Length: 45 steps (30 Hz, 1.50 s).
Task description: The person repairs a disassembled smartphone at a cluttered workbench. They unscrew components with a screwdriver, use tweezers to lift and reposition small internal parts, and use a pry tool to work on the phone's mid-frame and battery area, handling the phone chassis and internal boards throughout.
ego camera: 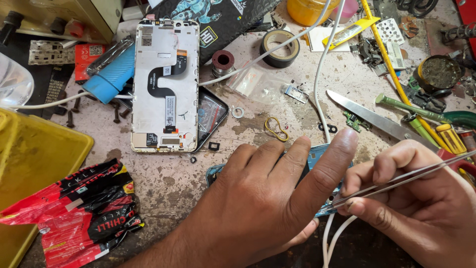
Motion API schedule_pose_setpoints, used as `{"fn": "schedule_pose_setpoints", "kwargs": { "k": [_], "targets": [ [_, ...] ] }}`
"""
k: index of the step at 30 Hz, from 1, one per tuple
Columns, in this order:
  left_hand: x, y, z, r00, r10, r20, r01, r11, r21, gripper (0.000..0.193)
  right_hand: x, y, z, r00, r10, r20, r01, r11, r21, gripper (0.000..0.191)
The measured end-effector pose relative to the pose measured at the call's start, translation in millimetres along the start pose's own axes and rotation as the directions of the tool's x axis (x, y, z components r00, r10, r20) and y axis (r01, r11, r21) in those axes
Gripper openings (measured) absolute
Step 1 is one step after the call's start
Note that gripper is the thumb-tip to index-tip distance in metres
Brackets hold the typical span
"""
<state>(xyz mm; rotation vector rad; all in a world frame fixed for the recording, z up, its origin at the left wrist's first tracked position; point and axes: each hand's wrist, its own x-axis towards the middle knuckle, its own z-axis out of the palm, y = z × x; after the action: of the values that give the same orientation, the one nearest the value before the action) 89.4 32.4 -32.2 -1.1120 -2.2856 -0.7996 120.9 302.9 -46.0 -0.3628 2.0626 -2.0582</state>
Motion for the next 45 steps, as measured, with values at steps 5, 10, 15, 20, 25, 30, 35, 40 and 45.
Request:
{"fn": "schedule_pose_setpoints", "kwargs": {
  "k": [5, 10, 15, 20, 25, 30, 35, 40, 45],
  "targets": [
    [0, 0, 0, 1.0, -0.001, -0.026, 0.001, 1.0, -0.007, 0.094, -2, -2, -7, 0.998, -0.031, -0.05, 0.027, 0.997, -0.077, 0.035],
    [0, -4, -4, 1.0, 0.002, -0.008, -0.003, 0.998, -0.057, 0.109, -1, -8, -19, 0.989, -0.065, -0.136, 0.044, 0.987, -0.155, 0.033],
    [0, -7, -6, 1.0, 0.005, -0.004, -0.006, 0.998, -0.056, 0.115, 1, -11, -15, 0.99, -0.069, -0.123, 0.043, 0.978, -0.204, 0.032],
    [0, -6, -6, 1.0, 0.006, 0.0, -0.006, 0.998, -0.055, 0.114, 0, -3, -3, 0.996, -0.013, -0.086, 0.007, 0.997, -0.071, 0.036],
    [0, -6, -6, 1.0, 0.001, -0.004, -0.001, 0.998, -0.067, 0.114, 1, -4, -8, 0.992, -0.035, -0.123, -0.002, 0.959, -0.284, 0.033],
    [1, -5, -6, 1.0, -0.004, 0.012, 0.004, 0.999, -0.034, 0.112, 3, -2, -9, 0.992, -0.031, -0.12, 0.011, 0.986, -0.167, 0.033],
    [1, -6, -7, 1.0, 0.001, -0.01, -0.002, 0.996, -0.091, 0.114, 3, -4, -8, 0.99, -0.058, -0.132, 0.036, 0.985, -0.169, 0.031],
    [0, -6, -7, 1.0, 0.002, 0.018, -0.001, 0.998, -0.063, 0.117, 2, -3, -8, 0.98, -0.055, -0.189, -0.001, 0.959, -0.284, 0.032],
    [-1, -5, -6, 1.0, -0.01, 0.014, 0.011, 0.997, -0.082, 0.119, 2, -4, -7, 0.981, -0.03, -0.194, -0.018, 0.971, -0.24, 0.034]
  ]
}}
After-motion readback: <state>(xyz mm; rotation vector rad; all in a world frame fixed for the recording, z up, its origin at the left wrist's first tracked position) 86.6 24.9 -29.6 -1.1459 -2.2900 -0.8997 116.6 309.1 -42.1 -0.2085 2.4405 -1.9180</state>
